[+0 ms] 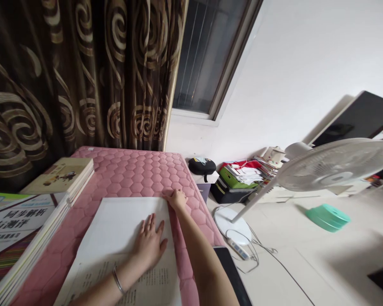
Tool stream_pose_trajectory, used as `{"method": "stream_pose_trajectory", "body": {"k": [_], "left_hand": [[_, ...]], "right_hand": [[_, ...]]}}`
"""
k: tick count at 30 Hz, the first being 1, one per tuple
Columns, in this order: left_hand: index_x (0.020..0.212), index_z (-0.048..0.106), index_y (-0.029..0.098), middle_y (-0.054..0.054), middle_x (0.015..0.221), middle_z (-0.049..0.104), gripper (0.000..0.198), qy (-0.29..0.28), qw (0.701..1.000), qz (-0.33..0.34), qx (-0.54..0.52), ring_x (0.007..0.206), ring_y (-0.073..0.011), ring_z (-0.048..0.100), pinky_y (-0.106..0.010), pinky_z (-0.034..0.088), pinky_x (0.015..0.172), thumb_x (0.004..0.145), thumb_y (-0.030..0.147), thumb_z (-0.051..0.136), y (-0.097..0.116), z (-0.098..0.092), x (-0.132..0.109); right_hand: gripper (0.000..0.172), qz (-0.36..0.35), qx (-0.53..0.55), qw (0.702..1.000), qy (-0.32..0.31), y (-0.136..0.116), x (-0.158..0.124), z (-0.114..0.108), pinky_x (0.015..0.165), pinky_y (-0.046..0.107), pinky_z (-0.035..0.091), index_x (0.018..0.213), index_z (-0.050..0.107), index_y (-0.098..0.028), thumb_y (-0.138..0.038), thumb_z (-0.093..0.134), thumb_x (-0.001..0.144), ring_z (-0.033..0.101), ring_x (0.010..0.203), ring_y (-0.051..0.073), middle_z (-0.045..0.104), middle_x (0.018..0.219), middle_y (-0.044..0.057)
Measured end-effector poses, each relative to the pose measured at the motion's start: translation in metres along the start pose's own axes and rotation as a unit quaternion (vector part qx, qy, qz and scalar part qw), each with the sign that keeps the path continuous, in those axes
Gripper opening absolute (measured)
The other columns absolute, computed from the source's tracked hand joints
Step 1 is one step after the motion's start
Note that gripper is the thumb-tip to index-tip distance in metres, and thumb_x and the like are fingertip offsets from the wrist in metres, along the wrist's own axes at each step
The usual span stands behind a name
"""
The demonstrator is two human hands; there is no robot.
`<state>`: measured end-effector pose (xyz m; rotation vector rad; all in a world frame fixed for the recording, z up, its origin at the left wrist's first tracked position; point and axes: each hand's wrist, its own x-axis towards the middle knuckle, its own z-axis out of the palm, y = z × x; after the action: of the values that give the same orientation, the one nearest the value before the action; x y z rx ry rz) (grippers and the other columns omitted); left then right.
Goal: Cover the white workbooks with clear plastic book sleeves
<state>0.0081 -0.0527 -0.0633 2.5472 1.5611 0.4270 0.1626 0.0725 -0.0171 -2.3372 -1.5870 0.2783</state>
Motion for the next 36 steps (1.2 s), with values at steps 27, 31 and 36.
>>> {"method": "stream_pose_trajectory", "body": {"k": [27, 31, 36], "left_hand": [[0.130, 0.054, 0.008, -0.019, 0.130, 0.062, 0.045, 0.017, 0.999, 0.020, -0.020, 0.122, -0.0251, 0.059, -0.039, 0.047, 0.102, 0.092, 0.018, 0.035, -0.015, -0.018, 0.008], [0.123, 0.059, 0.016, -0.012, 0.131, 0.063, 0.042, 0.019, 0.999, 0.025, -0.017, 0.123, -0.0203, 0.057, -0.035, 0.042, 0.108, 0.091, 0.012, 0.033, -0.060, -0.043, 0.023], [0.145, 0.044, 0.018, -0.013, 0.154, 0.041, 0.052, 0.001, 0.998, -0.027, 0.049, 0.144, -0.0276, 0.035, -0.055, 0.024, 0.118, 0.095, 0.031, 0.036, -0.130, -0.055, 0.027]], "right_hand": [[0.053, -0.216, -0.014, 0.976, -0.026, -0.001, -0.072, 0.029, 0.112, 0.032, 0.032, 0.144, 0.045, -0.016, -0.023, 0.048, 0.092, 0.038, 0.140, 0.023, 0.038, 0.155, 0.011], [0.056, -0.230, -0.051, 0.970, -0.058, 0.006, -0.085, 0.037, 0.120, 0.042, 0.017, 0.151, 0.035, -0.009, -0.033, 0.032, 0.100, 0.021, 0.148, 0.024, 0.027, 0.159, 0.013], [0.057, -0.206, -0.054, 0.974, -0.079, -0.001, -0.085, 0.028, 0.121, 0.045, 0.013, 0.152, 0.034, -0.011, -0.034, 0.031, 0.100, 0.020, 0.149, 0.026, 0.025, 0.159, 0.012]]}}
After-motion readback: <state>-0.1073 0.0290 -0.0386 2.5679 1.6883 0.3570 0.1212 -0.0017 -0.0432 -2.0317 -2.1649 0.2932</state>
